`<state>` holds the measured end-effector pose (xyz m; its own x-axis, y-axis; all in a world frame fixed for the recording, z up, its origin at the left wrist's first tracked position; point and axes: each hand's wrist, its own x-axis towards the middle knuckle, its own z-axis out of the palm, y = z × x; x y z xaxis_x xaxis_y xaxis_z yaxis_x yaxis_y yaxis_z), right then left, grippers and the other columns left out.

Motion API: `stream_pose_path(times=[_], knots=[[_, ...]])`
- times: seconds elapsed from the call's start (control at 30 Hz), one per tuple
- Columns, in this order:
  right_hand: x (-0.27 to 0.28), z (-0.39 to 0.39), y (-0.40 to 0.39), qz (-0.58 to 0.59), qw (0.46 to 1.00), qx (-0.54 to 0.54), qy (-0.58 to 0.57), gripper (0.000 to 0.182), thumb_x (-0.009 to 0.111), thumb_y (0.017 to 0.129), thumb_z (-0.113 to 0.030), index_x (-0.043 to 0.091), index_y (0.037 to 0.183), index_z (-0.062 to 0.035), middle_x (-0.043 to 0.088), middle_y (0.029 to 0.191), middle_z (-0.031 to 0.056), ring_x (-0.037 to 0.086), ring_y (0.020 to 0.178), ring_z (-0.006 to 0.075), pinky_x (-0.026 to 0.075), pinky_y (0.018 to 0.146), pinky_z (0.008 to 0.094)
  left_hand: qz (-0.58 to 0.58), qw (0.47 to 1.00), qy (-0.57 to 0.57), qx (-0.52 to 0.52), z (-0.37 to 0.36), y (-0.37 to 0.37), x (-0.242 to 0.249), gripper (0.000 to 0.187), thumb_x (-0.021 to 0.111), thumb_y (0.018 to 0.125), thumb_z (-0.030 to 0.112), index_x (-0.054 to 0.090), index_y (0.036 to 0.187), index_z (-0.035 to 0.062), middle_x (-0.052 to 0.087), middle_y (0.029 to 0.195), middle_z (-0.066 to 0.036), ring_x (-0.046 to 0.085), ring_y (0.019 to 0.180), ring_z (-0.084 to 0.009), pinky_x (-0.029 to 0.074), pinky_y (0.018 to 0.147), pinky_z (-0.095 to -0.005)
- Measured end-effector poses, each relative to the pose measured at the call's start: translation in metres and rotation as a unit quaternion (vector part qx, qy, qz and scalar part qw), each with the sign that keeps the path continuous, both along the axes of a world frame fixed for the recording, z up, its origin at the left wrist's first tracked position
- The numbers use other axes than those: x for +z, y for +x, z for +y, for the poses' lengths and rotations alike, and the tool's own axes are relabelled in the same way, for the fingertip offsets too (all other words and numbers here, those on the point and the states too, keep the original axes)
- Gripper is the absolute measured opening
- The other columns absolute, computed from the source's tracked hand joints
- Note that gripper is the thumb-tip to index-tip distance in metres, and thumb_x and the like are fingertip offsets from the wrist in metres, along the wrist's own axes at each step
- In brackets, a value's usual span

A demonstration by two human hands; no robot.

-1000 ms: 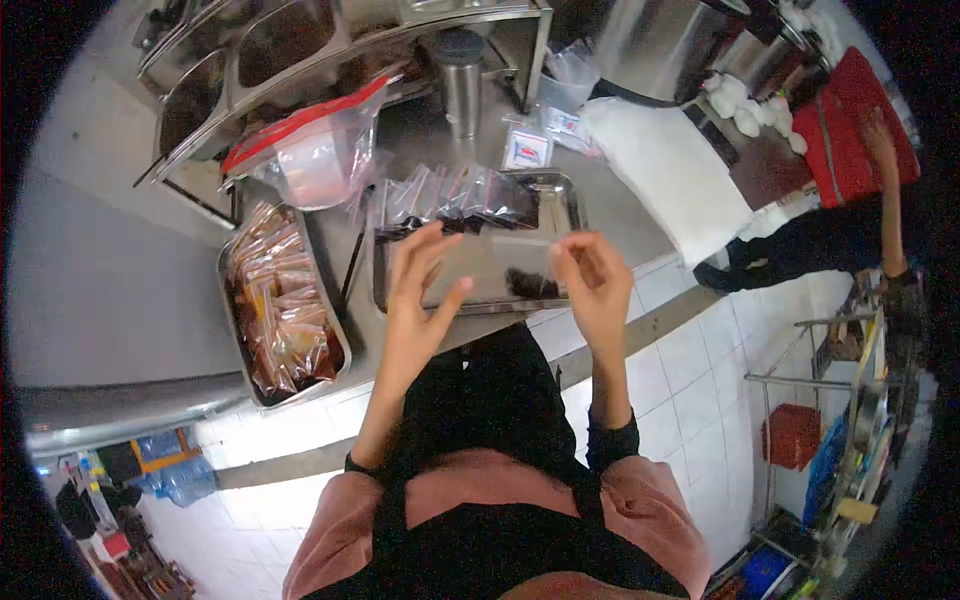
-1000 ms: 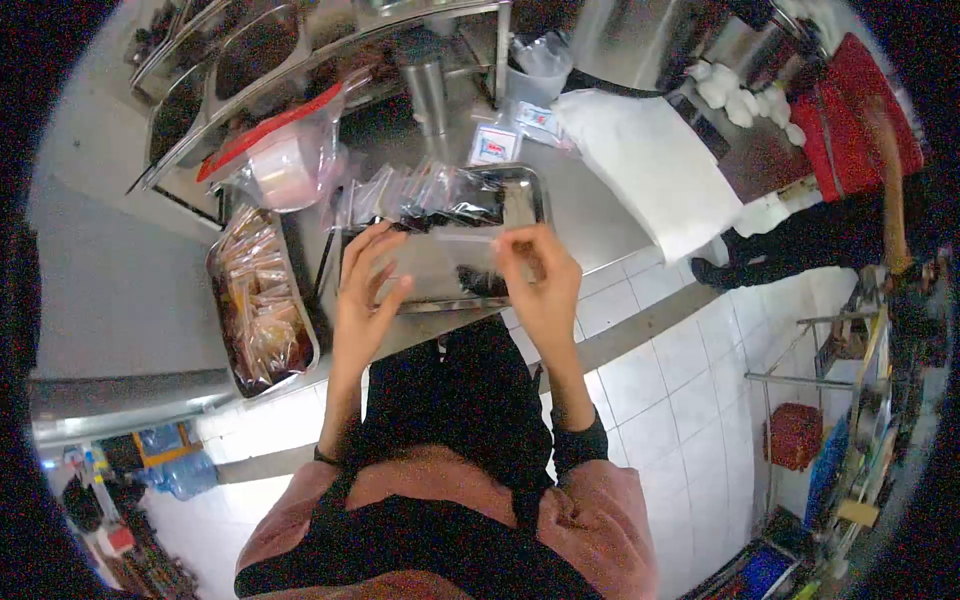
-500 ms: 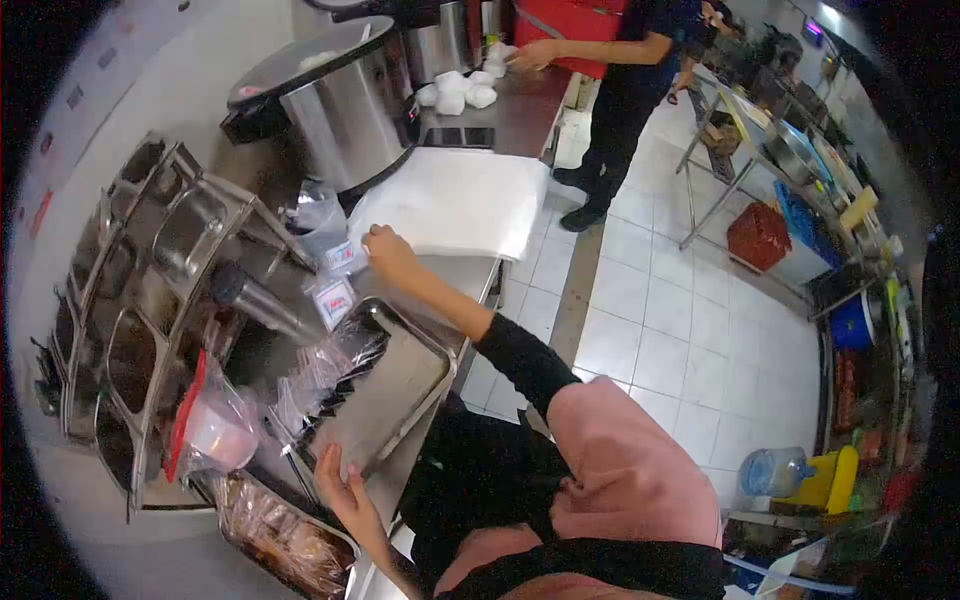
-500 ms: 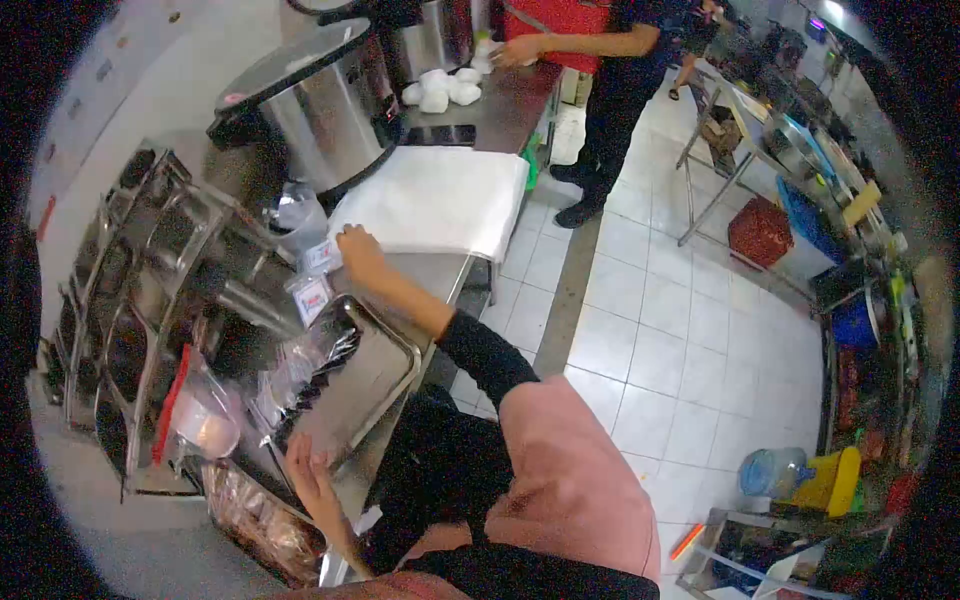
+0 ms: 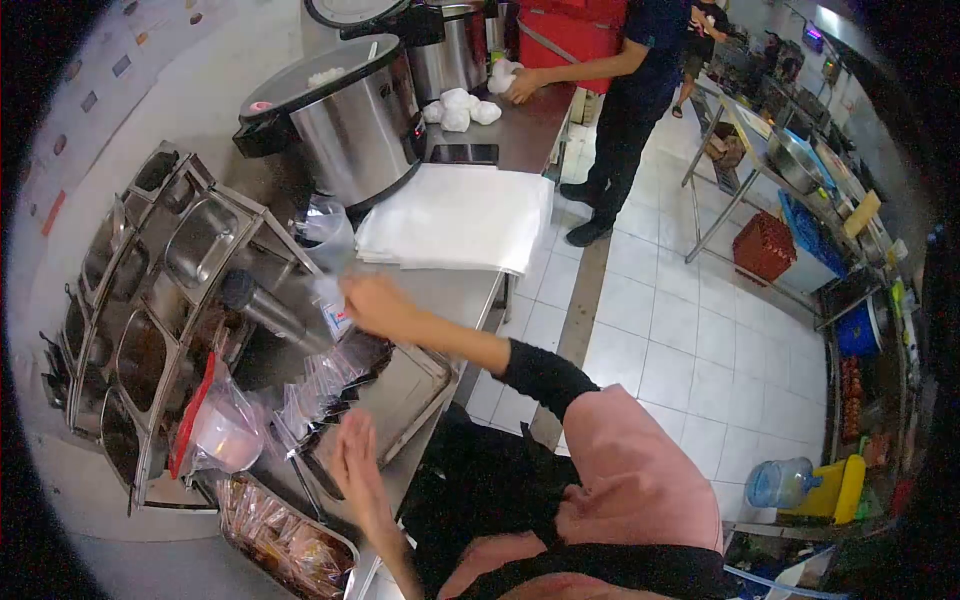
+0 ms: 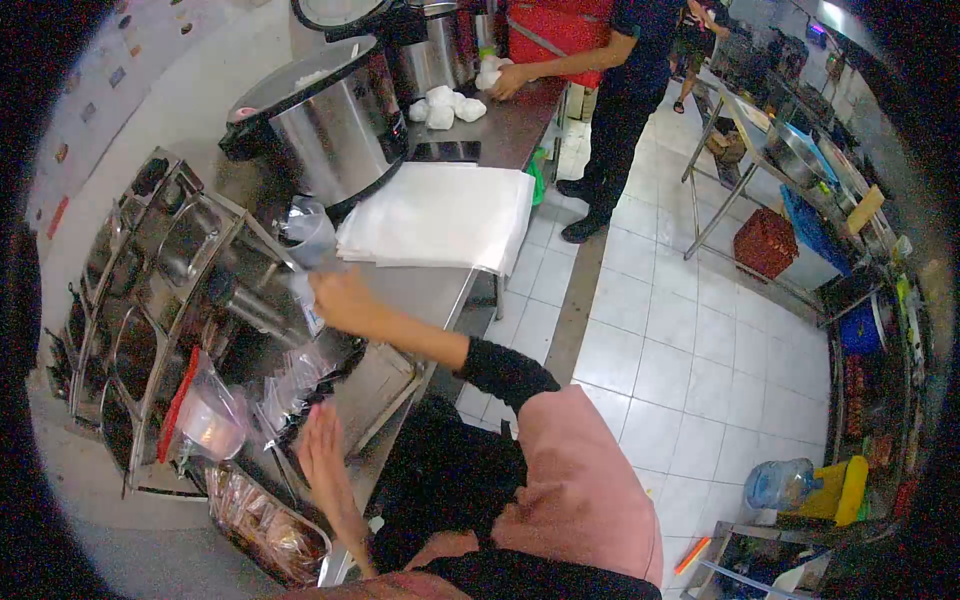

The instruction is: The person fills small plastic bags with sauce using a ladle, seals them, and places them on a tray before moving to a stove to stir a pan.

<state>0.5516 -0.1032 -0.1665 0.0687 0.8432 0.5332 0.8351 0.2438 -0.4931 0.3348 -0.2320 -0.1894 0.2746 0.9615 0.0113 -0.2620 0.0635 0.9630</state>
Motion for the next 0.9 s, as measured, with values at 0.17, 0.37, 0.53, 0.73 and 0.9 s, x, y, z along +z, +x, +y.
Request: stream_pose_path(times=[0.17,0.37,0.53,0.73,0.9], knots=[[0.041,-0.1,-0.056,0.017,0.988,0.154,-0.03,0.021,0.057,0.077,-0.018,0.051,0.087,-0.0007,0.056,0.084,0.0149,0.056,0.081,0.0322,0.044,0.067,0.0411,-0.176,0.975,-0.127,0.045,0.02,0.039,-0.002,0.049,0.039,0.093,0.042,0.037,0.13,0.0096,0.04,0.131,-0.01,0.04,0.121,-0.0214,0.037,0.097,-0.0363],[0.032,-0.125,-0.045,0.092,0.941,0.322,0.043,0.021,0.057,0.079,-0.02,0.052,0.091,-0.0032,0.052,0.093,0.0121,0.05,0.09,0.0279,0.042,0.074,0.0375,-0.205,0.955,-0.189,0.103,0.004,0.042,0.027,0.055,0.044,0.087,0.052,0.045,0.12,0.0083,0.051,0.116,-0.008,0.049,0.108,-0.0194,0.043,0.091,-0.0345],[0.045,-0.129,-0.034,0.044,0.924,0.377,0.052,0.021,0.059,0.078,-0.018,0.052,0.092,-0.0037,0.048,0.102,0.0119,0.046,0.097,0.0279,0.039,0.081,0.0354,-0.269,0.944,-0.182,0.064,0.006,0.032,0.019,0.054,0.045,0.087,0.051,0.048,0.116,0.0054,0.055,0.111,-0.01,0.054,0.102,-0.0206,0.047,0.087,-0.0363],[0.053,-0.13,-0.032,-0.026,0.915,0.399,0.054,0.019,0.06,0.075,-0.016,0.055,0.09,-0.0052,0.048,0.112,0.0103,0.045,0.104,0.0261,0.037,0.086,0.0357,-0.292,0.932,-0.207,0.047,0.002,0.033,0.03,0.054,0.047,0.086,0.05,0.046,0.12,0.0077,0.053,0.113,-0.008,0.053,0.102,-0.0188,0.048,0.084,-0.0358],[0.027,-0.126,-0.045,-0.158,0.942,0.279,0.099,0.02,0.061,0.065,-0.017,0.063,0.081,-0.0051,0.041,0.13,0.0112,0.041,0.114,0.0274,0.035,0.091,0.0419,-0.243,0.948,-0.191,0.074,-0.002,0.035,0.03,0.054,0.048,0.086,0.049,0.043,0.124,0.0106,0.05,0.117,-0.005,0.05,0.106,-0.016,0.046,0.082,-0.029]])
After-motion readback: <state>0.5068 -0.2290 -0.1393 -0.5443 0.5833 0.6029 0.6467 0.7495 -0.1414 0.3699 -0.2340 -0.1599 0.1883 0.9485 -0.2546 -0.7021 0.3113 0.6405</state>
